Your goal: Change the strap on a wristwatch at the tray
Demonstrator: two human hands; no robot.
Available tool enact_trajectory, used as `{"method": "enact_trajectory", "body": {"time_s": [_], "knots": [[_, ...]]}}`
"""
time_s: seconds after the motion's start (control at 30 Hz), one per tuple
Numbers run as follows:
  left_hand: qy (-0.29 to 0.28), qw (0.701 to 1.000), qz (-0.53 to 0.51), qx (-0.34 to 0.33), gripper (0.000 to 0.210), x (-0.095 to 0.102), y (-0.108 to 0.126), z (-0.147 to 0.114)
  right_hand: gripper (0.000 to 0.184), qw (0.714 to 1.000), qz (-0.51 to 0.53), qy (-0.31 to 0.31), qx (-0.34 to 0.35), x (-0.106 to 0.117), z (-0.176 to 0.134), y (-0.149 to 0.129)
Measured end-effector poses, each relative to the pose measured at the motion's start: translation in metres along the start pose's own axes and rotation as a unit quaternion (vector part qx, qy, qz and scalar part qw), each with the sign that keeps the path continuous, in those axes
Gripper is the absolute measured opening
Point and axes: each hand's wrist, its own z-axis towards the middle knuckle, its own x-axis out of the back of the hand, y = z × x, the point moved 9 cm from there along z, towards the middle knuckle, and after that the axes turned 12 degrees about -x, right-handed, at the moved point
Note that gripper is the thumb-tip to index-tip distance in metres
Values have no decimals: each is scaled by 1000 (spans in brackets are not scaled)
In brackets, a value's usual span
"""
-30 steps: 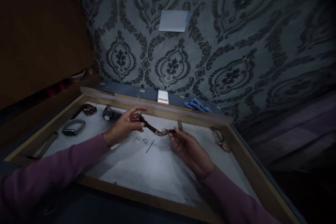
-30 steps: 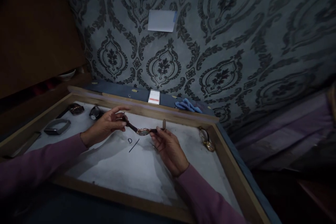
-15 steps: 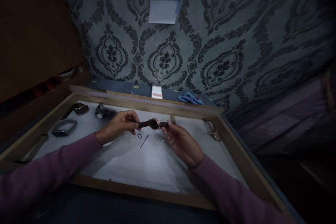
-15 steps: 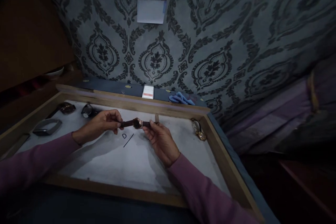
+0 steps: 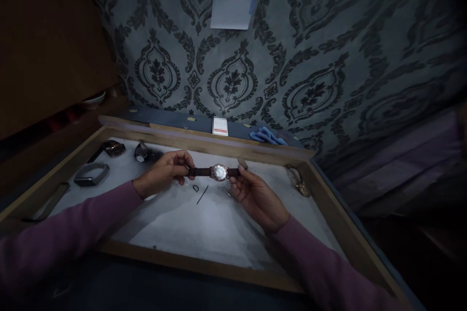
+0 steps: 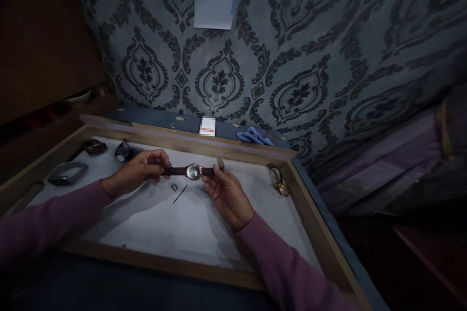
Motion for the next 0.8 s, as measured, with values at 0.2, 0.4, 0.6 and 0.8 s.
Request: {"method": "enact_trajectory", "body": {"time_s": [0.2,0.4,0.6,0.8], "knots": [[11,999,-50,17,15,0,1,0,11,1000,-19,-3,-5,-2,1,3],[4,998,-62,17,19,-3,2,-1,15,997,-68,-19,-18,-10,1,10],[-2,999,-31,-5,23,-6,4,0,17,997,-78,-26,-6,-10,2,11],[-10,1000,-24,-13,26,-6,0,1,22,994,-94,-48,1,-16,-2,11]]}}
